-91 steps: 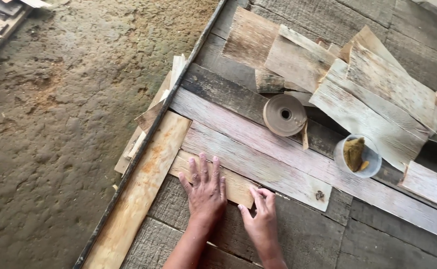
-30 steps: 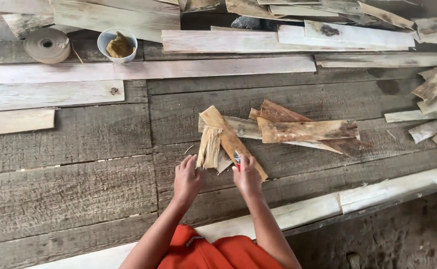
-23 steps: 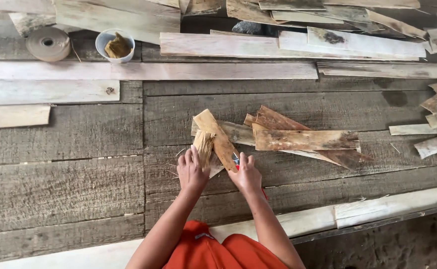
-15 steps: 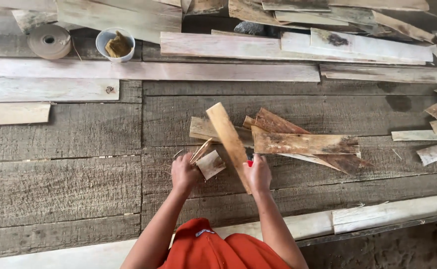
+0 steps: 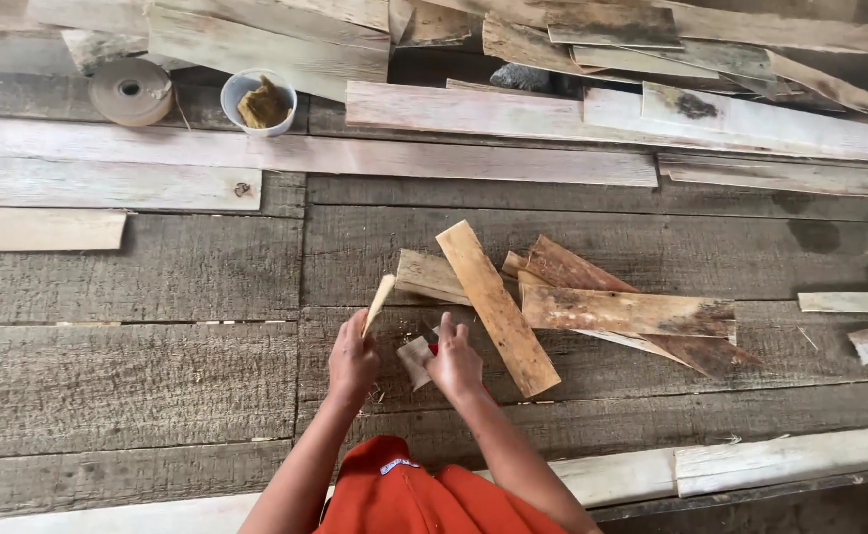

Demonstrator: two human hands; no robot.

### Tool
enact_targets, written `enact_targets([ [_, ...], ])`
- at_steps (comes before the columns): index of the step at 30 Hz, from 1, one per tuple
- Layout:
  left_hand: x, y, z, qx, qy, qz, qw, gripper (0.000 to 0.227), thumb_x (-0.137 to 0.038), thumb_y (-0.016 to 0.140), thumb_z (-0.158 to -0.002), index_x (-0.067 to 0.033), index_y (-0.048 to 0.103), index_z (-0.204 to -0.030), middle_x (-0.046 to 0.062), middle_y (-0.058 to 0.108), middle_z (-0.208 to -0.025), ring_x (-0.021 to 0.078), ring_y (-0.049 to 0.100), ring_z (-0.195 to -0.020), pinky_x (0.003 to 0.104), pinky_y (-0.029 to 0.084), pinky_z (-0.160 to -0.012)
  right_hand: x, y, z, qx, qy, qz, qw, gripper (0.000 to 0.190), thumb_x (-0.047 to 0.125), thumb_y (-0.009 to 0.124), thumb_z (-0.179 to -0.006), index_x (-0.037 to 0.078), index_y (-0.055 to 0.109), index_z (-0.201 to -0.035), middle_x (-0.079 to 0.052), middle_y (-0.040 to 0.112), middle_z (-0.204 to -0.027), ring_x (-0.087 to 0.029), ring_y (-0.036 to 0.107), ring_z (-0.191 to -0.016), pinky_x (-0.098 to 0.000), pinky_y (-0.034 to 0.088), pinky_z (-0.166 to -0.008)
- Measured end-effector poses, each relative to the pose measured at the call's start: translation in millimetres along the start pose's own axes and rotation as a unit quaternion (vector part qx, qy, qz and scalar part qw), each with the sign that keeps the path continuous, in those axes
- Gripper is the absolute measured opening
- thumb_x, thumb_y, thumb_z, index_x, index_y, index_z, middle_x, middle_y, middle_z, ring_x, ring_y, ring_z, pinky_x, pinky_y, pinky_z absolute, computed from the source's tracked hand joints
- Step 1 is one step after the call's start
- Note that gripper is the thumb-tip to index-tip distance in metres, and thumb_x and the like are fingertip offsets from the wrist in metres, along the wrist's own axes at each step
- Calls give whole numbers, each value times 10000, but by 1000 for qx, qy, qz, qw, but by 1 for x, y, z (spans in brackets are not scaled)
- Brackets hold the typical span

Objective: The person uses a red utility knife to shave and shape thin wooden slats on a wooden workbench. They repeatedly position the slats, cut along their edges, and place trimmed pieces aside. The person also briefly aligns a slat against a longer board before resuming cutting.

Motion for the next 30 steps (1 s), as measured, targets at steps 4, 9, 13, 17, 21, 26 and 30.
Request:
enact_targets([
  [4,-15,-4,-6,18,-56,70,996,338,-301,619,-954,-265,507,-1271,180,710,-1008,463,699,-985,584,537,-809,-56,17,-35,6,11,-51,999,502,224,832,-617,62,703,-1074,-164,702,-1019,-408,726,-997,-515,601,-865],
  [9,-24,-2,-17,196,-143,409,880,246,-158,789,-877,-24,683,-1054,180,735,-830,236,702,-658,391,623,-606,-51,-47,-6,60,87,-649,754,239,-30,851,-711,56,708,-881,-43,646,-650,-145,568,-384,-261,482,-371],
  [13,-46,32,-9,349,-160,339,859,184,-13,758,-840,74,676,-980,179,673,-643,244,657,-515,334,581,-476,-69,-34,-6,46,90,-698,709,320,-75,822,-737,129,637,-901,-26,669,-703,-143,536,-364,-265,448,-360],
  [17,-78,57,1,454,-122,253,846,163,-70,731,-853,21,674,-975,191,689,-608,235,670,-476,308,535,-446,-96,-35,0,-35,54,-663,746,334,-97,849,-731,79,603,-872,-22,544,-618,-137,521,-324,-252,434,-331],
  [21,-122,87,23,503,-117,265,814,253,-132,796,-867,-9,654,-1036,185,730,-712,196,681,-559,284,515,-492,-146,-59,18,-87,75,-654,748,335,-93,805,-755,110,617,-943,-7,496,-617,-137,512,-326,-250,419,-308],
  [26,-118,147,46,511,-158,256,805,494,-419,743,-940,-60,654,-1269,96,700,-1015,181,688,-817,346,602,-742,-242,-84,59,-145,133,-631,751,456,-69,788,-754,153,605,-1107,-3,488,-657,-124,507,-357,-248,425,-321],
  [30,-83,181,34,362,-184,258,877,324,-293,671,-983,-14,634,-1145,155,694,-778,222,657,-503,336,589,-457,-275,-112,104,-220,254,-431,837,511,88,812,-770,105,625,-1245,-161,626,-785,-245,621,-460,-333,524,-391],
])
Point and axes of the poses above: each hand's wrist, its own z-axis away from the middle knuckle, its own y-axis out of the palm, x = y × z, the point moved 1 cm from there along -z, towards the middle knuckle
